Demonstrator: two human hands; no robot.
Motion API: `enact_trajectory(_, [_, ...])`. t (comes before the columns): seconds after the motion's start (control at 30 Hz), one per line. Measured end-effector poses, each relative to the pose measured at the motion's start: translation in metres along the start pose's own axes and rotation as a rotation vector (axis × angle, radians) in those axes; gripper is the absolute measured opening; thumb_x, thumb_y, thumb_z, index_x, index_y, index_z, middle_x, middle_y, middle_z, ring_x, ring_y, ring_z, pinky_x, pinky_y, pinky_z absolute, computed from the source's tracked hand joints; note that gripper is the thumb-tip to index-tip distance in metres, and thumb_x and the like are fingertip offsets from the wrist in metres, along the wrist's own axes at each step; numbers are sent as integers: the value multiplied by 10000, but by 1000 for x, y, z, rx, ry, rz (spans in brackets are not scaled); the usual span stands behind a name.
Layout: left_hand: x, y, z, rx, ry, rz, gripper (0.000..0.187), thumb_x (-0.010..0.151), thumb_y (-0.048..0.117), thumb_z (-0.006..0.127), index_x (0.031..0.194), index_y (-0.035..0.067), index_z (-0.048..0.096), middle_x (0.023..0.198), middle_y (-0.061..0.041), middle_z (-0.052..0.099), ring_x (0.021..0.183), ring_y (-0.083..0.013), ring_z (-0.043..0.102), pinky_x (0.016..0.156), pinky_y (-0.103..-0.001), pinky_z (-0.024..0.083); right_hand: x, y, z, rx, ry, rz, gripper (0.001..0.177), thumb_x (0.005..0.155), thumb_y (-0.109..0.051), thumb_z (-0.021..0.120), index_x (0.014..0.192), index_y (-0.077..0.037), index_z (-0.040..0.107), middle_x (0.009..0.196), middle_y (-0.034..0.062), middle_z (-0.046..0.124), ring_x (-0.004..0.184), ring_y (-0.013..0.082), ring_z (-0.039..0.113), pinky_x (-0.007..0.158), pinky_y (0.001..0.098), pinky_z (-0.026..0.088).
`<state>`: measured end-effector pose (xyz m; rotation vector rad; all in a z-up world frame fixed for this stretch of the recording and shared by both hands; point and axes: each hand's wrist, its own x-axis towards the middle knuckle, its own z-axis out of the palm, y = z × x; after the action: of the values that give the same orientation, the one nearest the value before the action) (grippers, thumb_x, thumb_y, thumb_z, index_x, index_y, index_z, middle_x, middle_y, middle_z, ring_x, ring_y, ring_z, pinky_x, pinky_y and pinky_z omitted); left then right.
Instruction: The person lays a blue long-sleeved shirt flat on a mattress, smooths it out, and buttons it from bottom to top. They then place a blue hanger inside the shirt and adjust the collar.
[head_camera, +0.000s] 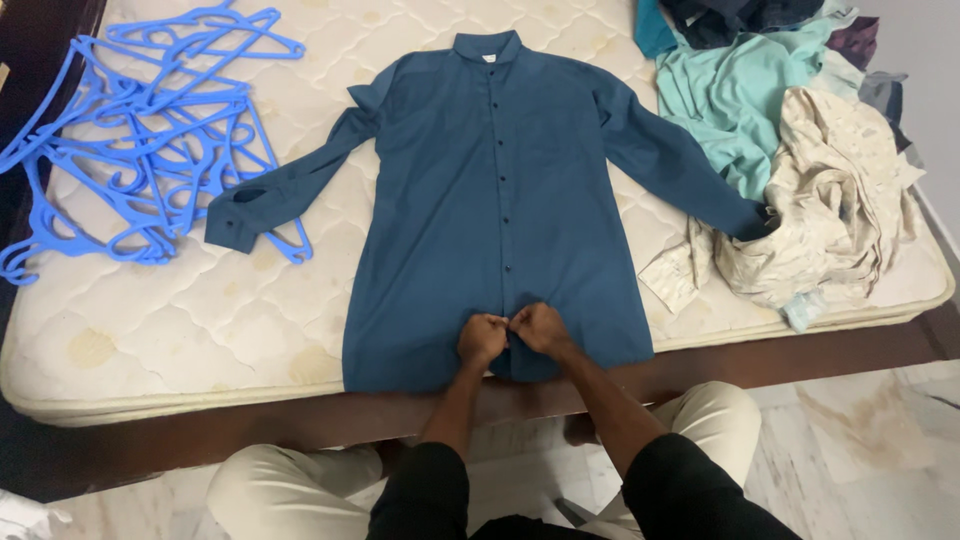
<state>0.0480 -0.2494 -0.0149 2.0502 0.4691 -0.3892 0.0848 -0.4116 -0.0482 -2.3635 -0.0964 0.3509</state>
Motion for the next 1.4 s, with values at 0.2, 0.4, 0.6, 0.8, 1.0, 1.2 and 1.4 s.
enact_trajectory(0.2, [12,-7,6,2,-37,-57,262,943,366,636,1008,209,835,783,-37,780,772,-228,751,748,-391,577,-10,-19,2,2,81,73,234,804,-268,775,859,-41,786,834,197,757,787,310,771,748,400,604])
enact_trajectory(0.4, [13,-16,7,-71,-68,-10,282,943,358,652,967,131,816,757,-52,775,733,-210,742,734,-375,568,-12,-10,16,-23,163,82,221,814,-269,773,839,-51,792,857,199,752,828,343,754,771,420,596])
enact_trajectory(0.6, [14,-18,6,-145,-44,-17,262,907,340,703,952,105,811,740,-68,772,685,-189,744,698,-363,572,-8,0,20,47,172,97,217,827,-282,761,869,-71,794,857,172,765,818,300,776,761,403,603])
enact_trajectory(0.8, [26,-25,17,-245,-61,-74,238,894,289,713,973,89,812,727,-71,762,649,-178,747,656,-340,570,-23,-33,9,86,216,392,213,784,-339,803,924,-185,850,908,82,793,850,246,773,792,372,591])
enact_trajectory(1.0, [32,-40,24,-390,-74,-24,251,892,250,730,979,24,796,716,-79,754,639,-176,744,623,-313,571,-31,-44,4,128,228,423,237,764,-362,823,926,-191,849,923,74,802,858,231,763,798,369,579])
enact_trajectory(1.2, [28,-36,23,-391,-71,7,266,891,251,736,990,9,786,728,-92,765,638,-173,748,624,-313,572,-30,-29,8,227,221,357,197,794,-271,765,935,-160,846,908,58,816,823,186,779,763,336,591])
enact_trajectory(1.4, [-7,-8,4,-169,45,27,243,905,302,714,968,78,785,704,-72,771,671,-177,748,660,-331,556,-26,-26,8,302,136,417,198,840,-241,723,949,-124,839,889,62,811,805,158,744,753,328,568])
